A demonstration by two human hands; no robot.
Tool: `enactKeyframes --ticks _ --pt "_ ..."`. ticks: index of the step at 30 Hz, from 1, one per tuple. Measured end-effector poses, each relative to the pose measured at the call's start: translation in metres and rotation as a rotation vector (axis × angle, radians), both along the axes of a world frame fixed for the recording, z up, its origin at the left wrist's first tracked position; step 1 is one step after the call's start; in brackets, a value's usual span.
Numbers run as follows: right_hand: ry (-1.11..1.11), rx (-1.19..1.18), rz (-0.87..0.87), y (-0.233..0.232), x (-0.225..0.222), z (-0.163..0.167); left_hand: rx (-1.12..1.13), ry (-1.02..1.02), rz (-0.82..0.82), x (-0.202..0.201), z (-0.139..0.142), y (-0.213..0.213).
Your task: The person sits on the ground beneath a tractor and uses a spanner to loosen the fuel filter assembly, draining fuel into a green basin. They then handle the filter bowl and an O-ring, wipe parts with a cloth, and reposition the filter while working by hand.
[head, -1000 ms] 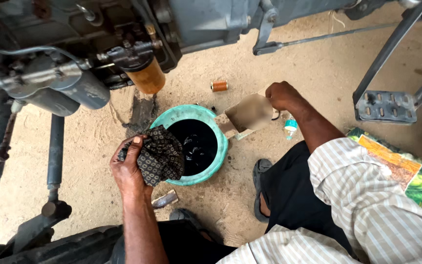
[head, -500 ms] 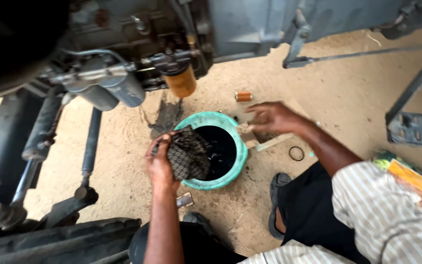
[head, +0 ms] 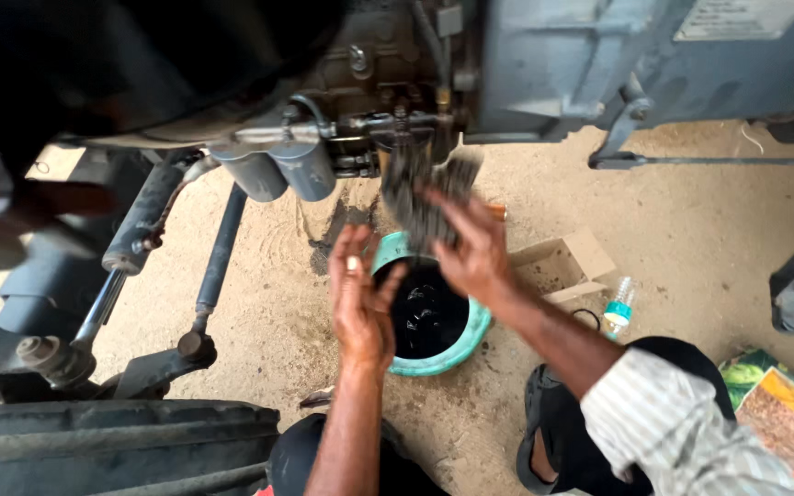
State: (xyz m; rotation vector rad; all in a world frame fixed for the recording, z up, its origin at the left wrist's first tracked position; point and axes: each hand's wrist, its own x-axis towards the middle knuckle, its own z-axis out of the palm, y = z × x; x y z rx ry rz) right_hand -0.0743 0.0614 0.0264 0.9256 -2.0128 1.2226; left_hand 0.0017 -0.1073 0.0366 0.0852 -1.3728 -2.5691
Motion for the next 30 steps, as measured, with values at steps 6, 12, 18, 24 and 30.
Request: enactKeyframes --ticks 6,12,18,24,30 --pt "0.469 0.875 -0.59 -0.066 -0.093 0.061 -0.102 -0.065 0.076 -0.009 -0.01 -0.015" --pt "0.095 0.684 -0.306 -0.088 -0.139 0.072 -0.174 0.0 0.004 -0.009 -0.032 -0.012" --pt "0.507 0.651 -0.318 -0.052 -0.103 0.023 -0.201 0.017 0.07 -0.009 -0.03 -0.02" --pt "0.249 0.462 -0.147 0.006 -0.044 -0.019 -0.18 -0.003 0.141 -0.005 -0.035 -0.031" --pt "0.355 0.704 -0.539 -0.024 -0.115 -0.054 -0.127 -0.012 0.086 -0.017 -0.039 -0.021"
